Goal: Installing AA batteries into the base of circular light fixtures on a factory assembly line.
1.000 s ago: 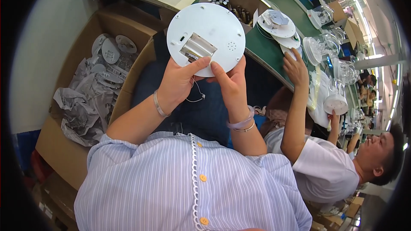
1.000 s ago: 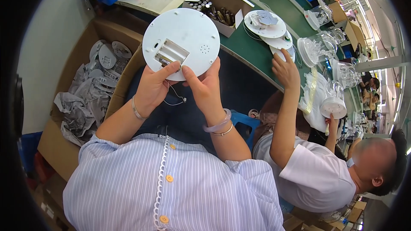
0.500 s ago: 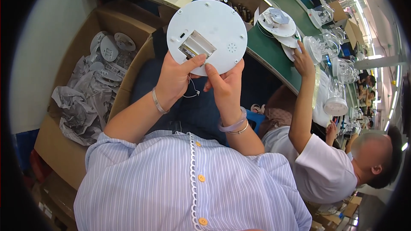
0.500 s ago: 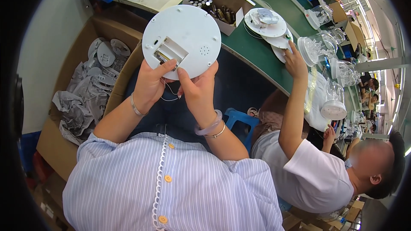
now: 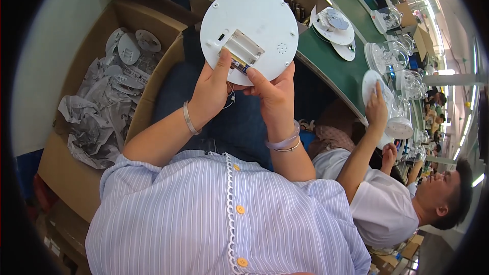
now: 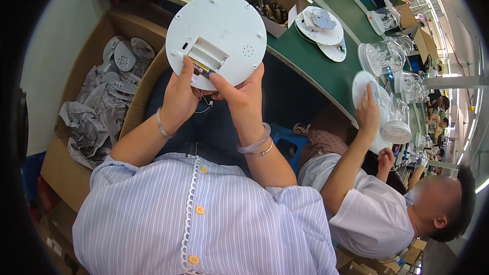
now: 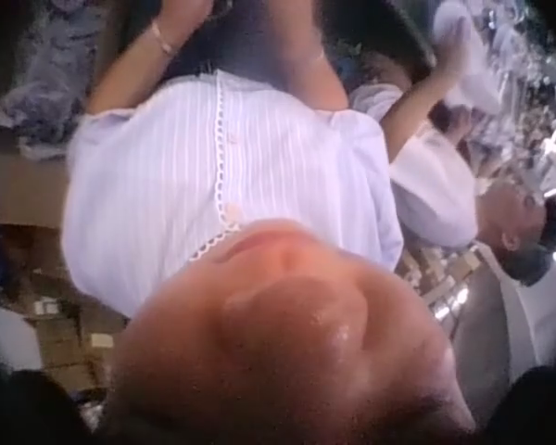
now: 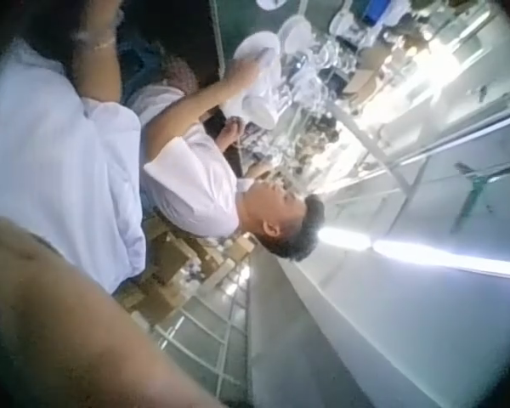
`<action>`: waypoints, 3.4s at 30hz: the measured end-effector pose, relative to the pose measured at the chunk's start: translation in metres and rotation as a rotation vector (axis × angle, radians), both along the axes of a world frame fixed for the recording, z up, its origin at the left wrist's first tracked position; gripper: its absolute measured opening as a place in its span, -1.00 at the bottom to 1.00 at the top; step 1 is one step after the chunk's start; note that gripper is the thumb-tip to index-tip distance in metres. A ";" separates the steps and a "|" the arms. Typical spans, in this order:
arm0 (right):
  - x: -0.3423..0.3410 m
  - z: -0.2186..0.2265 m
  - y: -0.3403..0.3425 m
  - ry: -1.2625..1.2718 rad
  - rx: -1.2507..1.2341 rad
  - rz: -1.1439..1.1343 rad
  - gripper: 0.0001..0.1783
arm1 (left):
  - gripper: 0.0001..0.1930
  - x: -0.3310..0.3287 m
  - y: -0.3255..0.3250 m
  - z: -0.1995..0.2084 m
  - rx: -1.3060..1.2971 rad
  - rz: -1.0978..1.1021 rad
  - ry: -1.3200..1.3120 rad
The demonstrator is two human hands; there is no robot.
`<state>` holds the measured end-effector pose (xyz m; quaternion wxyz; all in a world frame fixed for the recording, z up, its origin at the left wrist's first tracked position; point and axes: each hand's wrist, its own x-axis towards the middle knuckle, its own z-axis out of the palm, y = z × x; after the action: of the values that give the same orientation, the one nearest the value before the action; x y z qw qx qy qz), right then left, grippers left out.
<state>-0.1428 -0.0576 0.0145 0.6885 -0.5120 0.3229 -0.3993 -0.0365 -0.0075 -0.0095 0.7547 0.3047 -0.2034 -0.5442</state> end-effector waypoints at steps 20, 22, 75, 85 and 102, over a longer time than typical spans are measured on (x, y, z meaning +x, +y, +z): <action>0.038 0.020 -0.151 0.675 -1.008 -0.282 -0.80 | -0.64 0.036 -0.005 -0.006 0.056 0.059 0.109; 0.044 0.012 -0.174 1.053 -1.075 -0.251 -0.82 | -0.64 0.034 -0.005 -0.005 0.071 0.054 0.130; 0.016 0.036 -0.055 0.467 -1.144 -0.092 -0.64 | -0.61 0.030 -0.009 -0.005 0.128 0.087 0.137; 0.044 0.015 -0.175 0.920 -1.118 -0.192 -0.70 | -0.69 0.035 -0.010 -0.014 0.092 0.056 0.139; 0.057 0.011 -0.183 1.017 -1.101 -0.315 -0.77 | -0.66 0.047 -0.004 -0.011 0.024 0.079 0.138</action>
<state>-0.0861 -0.2405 0.0254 0.0356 -0.8500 0.4235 -0.3112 0.0105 -0.0112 -0.0202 0.7841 0.2835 -0.1323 -0.5360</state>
